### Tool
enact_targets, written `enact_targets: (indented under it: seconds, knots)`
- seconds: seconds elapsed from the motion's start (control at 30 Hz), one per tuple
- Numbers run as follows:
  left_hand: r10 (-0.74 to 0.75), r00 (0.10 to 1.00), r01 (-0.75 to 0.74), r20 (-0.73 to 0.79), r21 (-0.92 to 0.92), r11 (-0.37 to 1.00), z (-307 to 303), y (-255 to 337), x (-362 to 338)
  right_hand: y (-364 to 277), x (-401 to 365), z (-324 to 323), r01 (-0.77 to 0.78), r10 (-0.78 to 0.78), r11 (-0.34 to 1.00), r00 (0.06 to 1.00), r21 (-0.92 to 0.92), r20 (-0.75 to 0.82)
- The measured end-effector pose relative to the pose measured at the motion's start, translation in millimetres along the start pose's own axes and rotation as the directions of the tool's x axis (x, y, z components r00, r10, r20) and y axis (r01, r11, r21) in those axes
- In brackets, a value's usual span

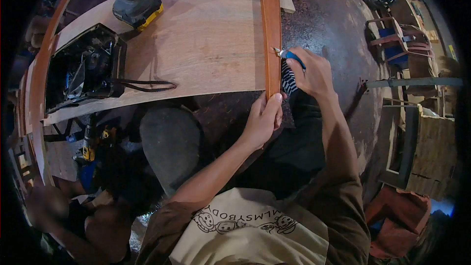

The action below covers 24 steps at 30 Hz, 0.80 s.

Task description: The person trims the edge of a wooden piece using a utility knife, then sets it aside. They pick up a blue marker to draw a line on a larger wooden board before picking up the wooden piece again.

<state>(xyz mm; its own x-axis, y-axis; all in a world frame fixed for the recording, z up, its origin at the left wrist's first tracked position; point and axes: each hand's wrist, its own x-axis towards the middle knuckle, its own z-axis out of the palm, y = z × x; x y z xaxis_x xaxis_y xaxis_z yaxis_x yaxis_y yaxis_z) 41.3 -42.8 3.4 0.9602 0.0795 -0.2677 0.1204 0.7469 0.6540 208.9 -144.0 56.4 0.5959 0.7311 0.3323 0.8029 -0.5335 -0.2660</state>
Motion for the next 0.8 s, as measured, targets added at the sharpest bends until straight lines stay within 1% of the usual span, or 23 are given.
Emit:
enact_targets:
  seconds: [0.13, 0.27, 0.33, 0.47, 0.53, 0.8]
  knots:
    - [-0.013, 1.000, 0.013, -0.014, 0.000, 1.000, 2, 2, -1, 6, 9, 3, -0.016, 0.015, 0.999, 1.000, -0.033, -0.008]
    - [-0.002, 1.000, 0.002, -0.015, 0.014, 1.000, 1, 2, 0, 12, 17, 4, -0.020, 0.020, 1.000, 1.000, -0.006, -0.001]
    - [-0.018, 1.000, 0.018, -0.006, -0.008, 1.000, 1, 3, 1, 10, 22, 0, -0.060, 0.061, 0.998, 0.995, -0.021, 0.076]
    - [-0.012, 1.000, 0.012, 0.007, 0.000, 1.000, -1, 1, 1, 14, 25, 1, -0.053, 0.053, 0.999, 0.997, 0.005, 0.054]
    - [-0.024, 1.000, 0.024, -0.009, 0.012, 1.000, 1, 2, 1, 17, 26, 3, -0.040, 0.041, 0.999, 0.999, -0.033, 0.036]
    - [-0.021, 1.000, 0.021, -0.001, -0.021, 1.000, 1, 2, 1, 26, 41, 5, -0.012, 0.012, 0.999, 1.000, -0.048, 0.011]
